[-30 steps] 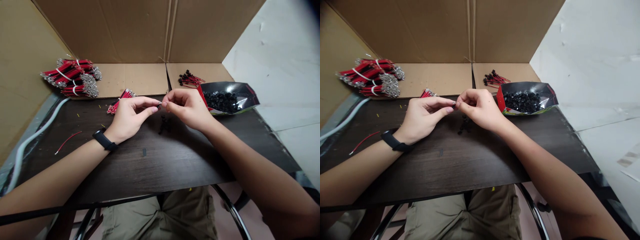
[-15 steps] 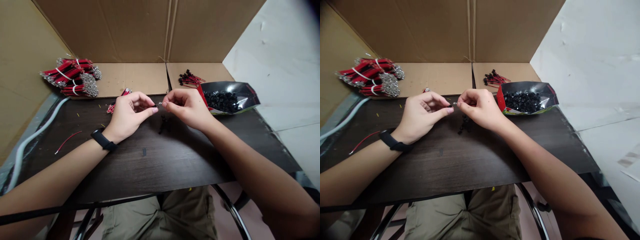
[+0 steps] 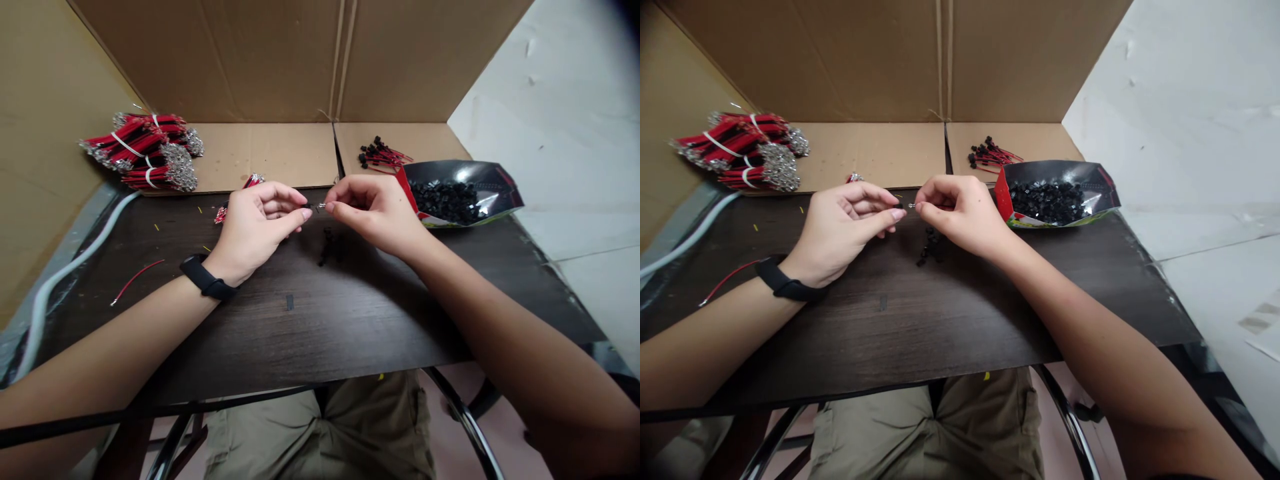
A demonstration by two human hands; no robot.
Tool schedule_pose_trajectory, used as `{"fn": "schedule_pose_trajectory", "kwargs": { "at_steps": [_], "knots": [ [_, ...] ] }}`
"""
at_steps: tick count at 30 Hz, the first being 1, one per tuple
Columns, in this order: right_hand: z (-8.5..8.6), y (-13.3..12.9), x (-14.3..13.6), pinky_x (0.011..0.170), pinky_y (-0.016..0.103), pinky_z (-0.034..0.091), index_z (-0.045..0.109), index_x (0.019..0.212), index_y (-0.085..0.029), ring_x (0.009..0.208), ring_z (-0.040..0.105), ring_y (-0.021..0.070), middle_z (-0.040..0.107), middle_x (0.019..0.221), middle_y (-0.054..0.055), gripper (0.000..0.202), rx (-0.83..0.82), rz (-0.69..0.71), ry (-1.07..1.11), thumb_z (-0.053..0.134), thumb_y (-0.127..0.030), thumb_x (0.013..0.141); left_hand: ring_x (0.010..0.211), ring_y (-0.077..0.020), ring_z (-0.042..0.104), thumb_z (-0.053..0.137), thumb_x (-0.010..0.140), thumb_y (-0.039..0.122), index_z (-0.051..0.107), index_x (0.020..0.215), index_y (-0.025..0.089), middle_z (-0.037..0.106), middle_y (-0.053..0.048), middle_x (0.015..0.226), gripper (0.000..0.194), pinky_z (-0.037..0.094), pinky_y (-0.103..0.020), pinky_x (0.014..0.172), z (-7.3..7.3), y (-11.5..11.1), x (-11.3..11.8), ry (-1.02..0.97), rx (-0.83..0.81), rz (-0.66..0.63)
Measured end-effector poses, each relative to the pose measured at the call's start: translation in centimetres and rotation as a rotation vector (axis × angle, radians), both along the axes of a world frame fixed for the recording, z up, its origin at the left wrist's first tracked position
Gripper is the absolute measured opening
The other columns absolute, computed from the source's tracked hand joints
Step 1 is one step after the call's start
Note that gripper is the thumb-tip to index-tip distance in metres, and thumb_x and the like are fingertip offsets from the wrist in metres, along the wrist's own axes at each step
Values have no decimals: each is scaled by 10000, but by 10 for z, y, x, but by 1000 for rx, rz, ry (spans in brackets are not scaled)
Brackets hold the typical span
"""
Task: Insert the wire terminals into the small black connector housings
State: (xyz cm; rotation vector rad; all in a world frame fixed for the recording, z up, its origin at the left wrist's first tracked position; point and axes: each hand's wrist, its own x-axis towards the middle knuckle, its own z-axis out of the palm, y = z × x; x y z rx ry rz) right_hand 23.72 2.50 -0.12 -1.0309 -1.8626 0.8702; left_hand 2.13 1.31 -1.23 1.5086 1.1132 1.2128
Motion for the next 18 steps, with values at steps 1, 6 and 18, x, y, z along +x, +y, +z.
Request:
{"fn": "schedule_pose_trajectory", "kwargs": {
  "at_steps": [1,6,18],
  "knots": [
    [0,0,0,602,291,349,750,841,-161,641,443,110,627,706,-13,125,1,-2,0,742,-271,901,715,-156,734,908,791,157,787,945,161,777,-50,871,195,578,-248,604,0,0,0,2,9,1],
    [1,-1,0,622,295,364,772,841,-140,628,447,106,594,662,-25,124,-11,-19,11,745,-247,899,692,-146,734,859,875,208,828,967,177,797,-63,905,102,535,-226,538,0,1,-1,7,23,1],
    [1,-2,-2,661,293,408,767,849,-133,691,531,126,692,755,23,178,-116,4,80,763,-302,905,794,-197,780,878,860,191,805,991,177,803,-74,948,151,587,-277,615,2,-1,-1,77,32,-4]
  ]
}}
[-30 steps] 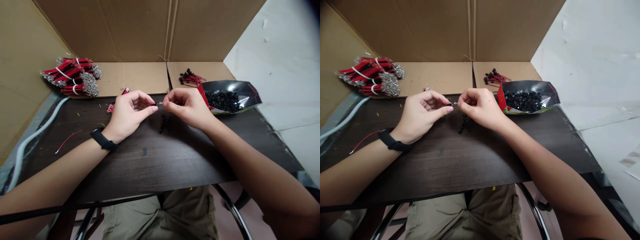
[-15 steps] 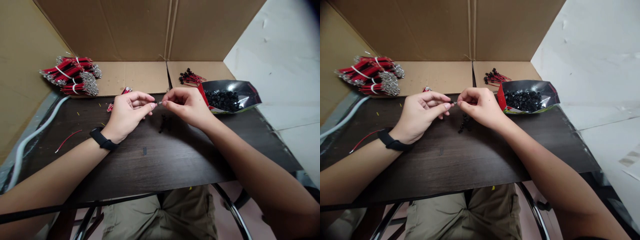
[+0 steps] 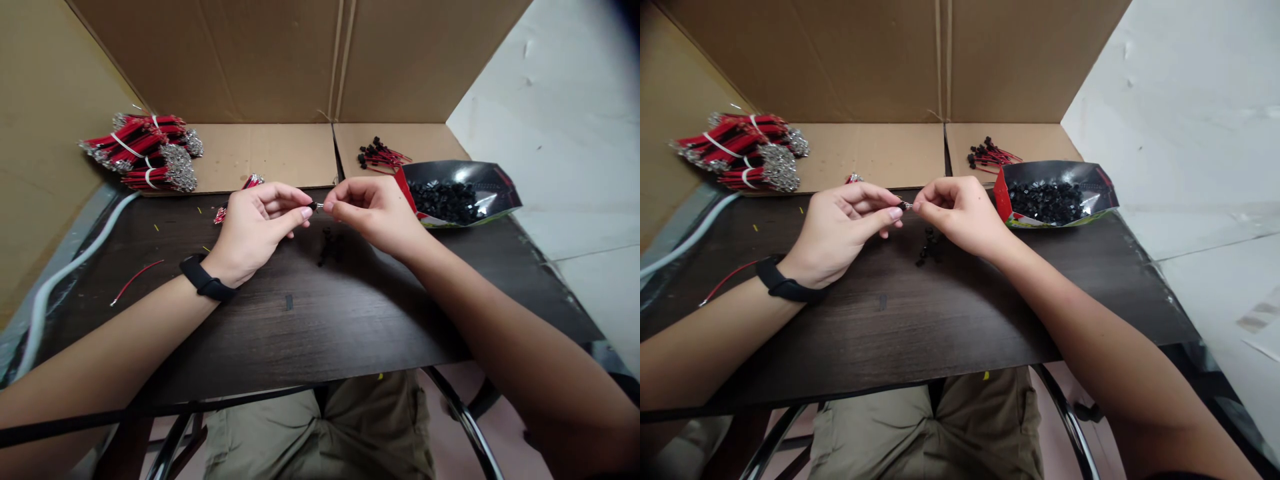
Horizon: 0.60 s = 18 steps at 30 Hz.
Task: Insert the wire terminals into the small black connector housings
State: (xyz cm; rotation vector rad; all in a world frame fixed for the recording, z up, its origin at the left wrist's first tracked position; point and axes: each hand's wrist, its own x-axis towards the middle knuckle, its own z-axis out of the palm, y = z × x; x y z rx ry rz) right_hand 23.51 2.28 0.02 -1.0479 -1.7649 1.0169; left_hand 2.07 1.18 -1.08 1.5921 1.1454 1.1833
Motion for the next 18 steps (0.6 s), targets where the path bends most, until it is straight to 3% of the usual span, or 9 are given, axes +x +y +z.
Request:
{"fn": "schedule_pose_trajectory", "kwargs": {
  "at_steps": [9,18],
  "knots": [
    [-1,0,-1,655,293,409,762,833,-136,662,495,112,677,740,10,165,11,-4,2,755,-287,899,779,-188,775,886,836,202,824,985,187,810,-67,935,162,604,-262,606,0,-1,0,-23,18,-10],
    [0,0,-2,624,284,382,758,817,-131,655,509,110,667,710,3,174,7,-13,-7,758,-282,903,847,-192,785,896,810,184,840,966,179,830,-62,958,166,680,-317,843,2,-3,0,5,88,-14]
  ]
}}
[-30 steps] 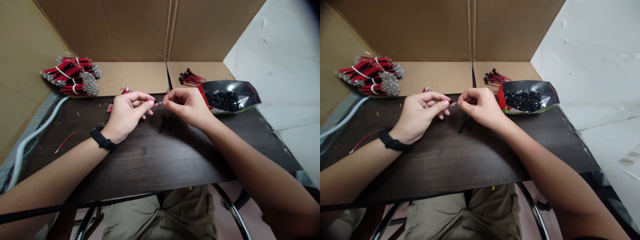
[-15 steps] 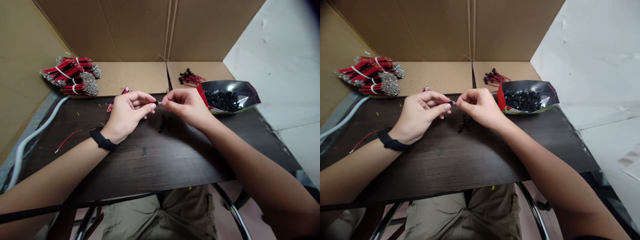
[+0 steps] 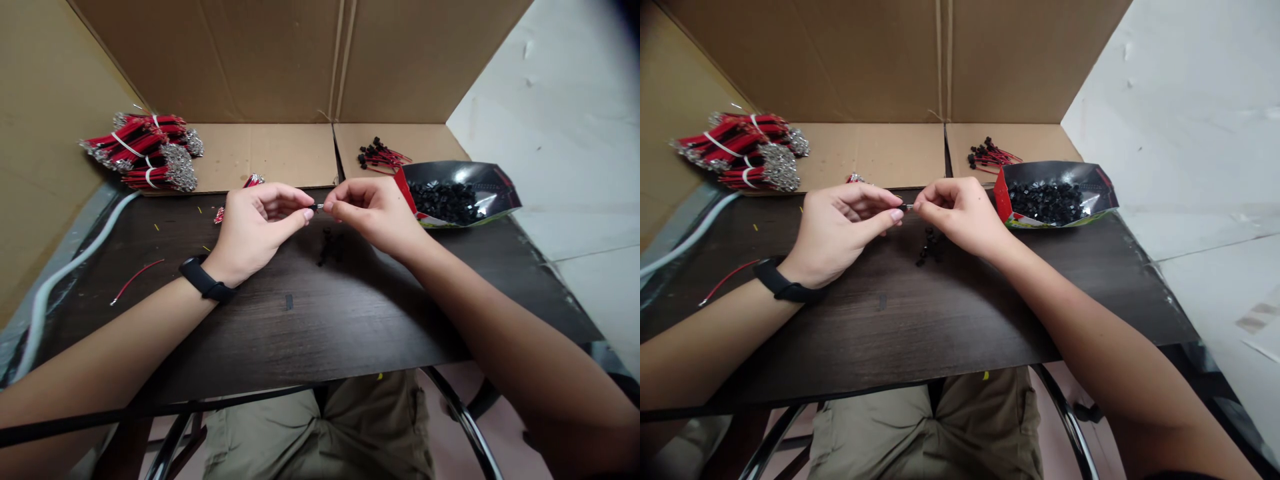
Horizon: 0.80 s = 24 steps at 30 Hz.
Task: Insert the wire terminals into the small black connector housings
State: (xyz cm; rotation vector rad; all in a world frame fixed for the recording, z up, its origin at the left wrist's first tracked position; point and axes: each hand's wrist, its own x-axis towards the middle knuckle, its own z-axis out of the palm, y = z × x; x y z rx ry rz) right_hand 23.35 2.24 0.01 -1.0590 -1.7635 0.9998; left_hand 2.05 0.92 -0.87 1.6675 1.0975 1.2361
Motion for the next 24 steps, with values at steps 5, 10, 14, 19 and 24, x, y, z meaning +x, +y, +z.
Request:
{"fn": "schedule_pose_trajectory", "kwargs": {
  "at_steps": [5,10,14,19,24],
  "knots": [
    [1,-1,-2,608,272,364,756,809,-120,643,506,101,660,700,-2,160,-12,0,9,752,-253,897,878,-183,794,910,786,152,844,977,162,841,-55,979,203,677,-285,866,1,-1,0,4,21,-20],
    [1,-1,-2,628,277,384,757,821,-122,655,514,106,665,709,0,162,-3,11,10,747,-261,904,847,-169,796,902,794,119,854,977,166,843,-44,962,195,675,-267,840,0,0,0,-17,36,-5],
    [0,-1,0,656,286,404,759,832,-126,673,529,113,678,727,4,166,13,36,28,756,-274,905,839,-168,796,907,786,104,860,966,172,843,-42,954,198,672,-266,826,-2,1,0,-30,52,2],
    [1,-1,1,678,291,414,757,833,-128,684,540,114,681,732,4,162,12,39,20,748,-270,911,835,-171,792,908,783,111,863,959,173,842,-42,941,192,668,-271,819,-2,2,0,-26,58,1],
    [1,-1,0,637,285,389,766,832,-119,658,530,108,685,721,4,156,18,27,-7,735,-253,905,822,-166,784,902,782,111,863,947,174,838,-38,926,181,658,-269,812,-3,3,-1,-10,82,1]
  ]
}}
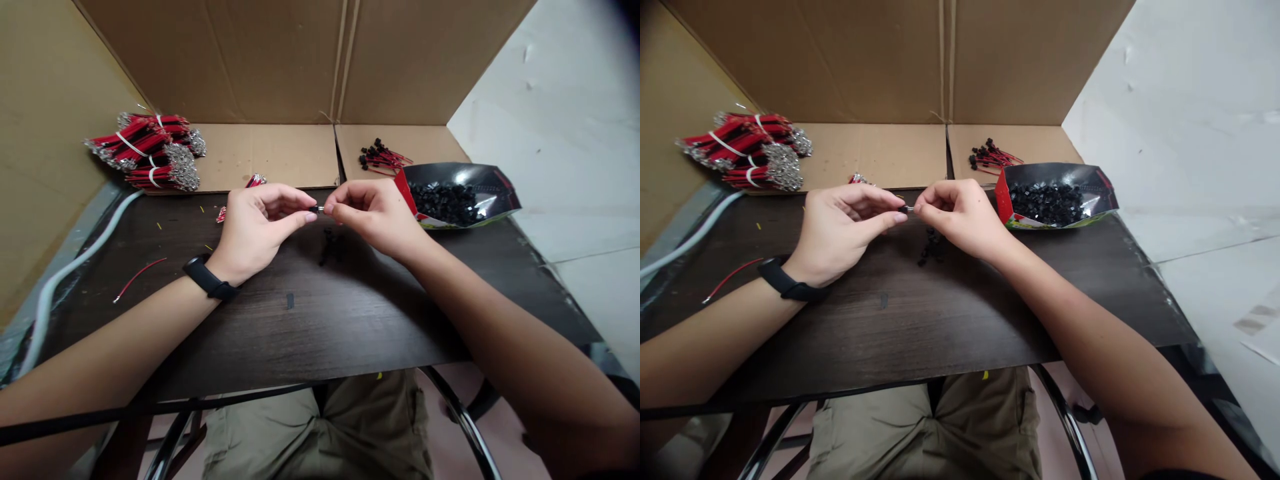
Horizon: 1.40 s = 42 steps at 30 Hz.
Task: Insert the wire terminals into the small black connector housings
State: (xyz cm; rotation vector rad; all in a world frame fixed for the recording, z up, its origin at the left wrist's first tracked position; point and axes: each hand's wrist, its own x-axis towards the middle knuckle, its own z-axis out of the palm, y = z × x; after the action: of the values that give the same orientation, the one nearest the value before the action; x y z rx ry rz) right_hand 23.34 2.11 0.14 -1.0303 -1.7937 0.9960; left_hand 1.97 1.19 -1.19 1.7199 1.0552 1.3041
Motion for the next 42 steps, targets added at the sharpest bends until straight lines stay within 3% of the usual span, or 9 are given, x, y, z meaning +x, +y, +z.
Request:
{"fn": "schedule_pose_trajectory", "kwargs": {
  "at_steps": [11,21,28,34,42],
  "knots": [
    [1,-1,1,614,274,342,762,817,-131,624,447,95,613,658,-32,132,105,40,-87,731,-227,903,812,-174,788,895,807,121,872,913,194,841,-28,892,130,643,-269,787,-1,-1,-2,50,40,-19],
    [-4,1,-2,607,276,344,749,840,-129,673,491,111,658,739,1,279,-36,-28,-36,836,-390,885,837,-186,796,913,808,147,874,954,184,847,-47,931,154,658,-286,818,2,-3,-1,48,26,6],
    [-1,-3,-3,619,273,360,739,849,-131,673,503,109,669,749,3,147,-39,31,24,759,-266,904,825,-183,797,925,804,175,881,945,197,847,-42,926,150,663,-267,790,0,-2,-1,22,18,35],
    [0,-7,-6,643,277,383,747,834,-137,711,525,133,696,761,22,220,-65,23,24,805,-343,882,820,-203,807,942,804,240,891,945,224,849,-47,923,151,695,-313,833,-4,-5,-3,38,12,70],
    [-4,-9,-7,683,276,407,748,834,-126,724,563,128,702,767,17,145,-68,61,90,763,-258,892,832,-190,815,917,855,167,892,936,313,852,5,929,168,705,-322,834,-1,-9,-5,32,71,0]
  ]
}}
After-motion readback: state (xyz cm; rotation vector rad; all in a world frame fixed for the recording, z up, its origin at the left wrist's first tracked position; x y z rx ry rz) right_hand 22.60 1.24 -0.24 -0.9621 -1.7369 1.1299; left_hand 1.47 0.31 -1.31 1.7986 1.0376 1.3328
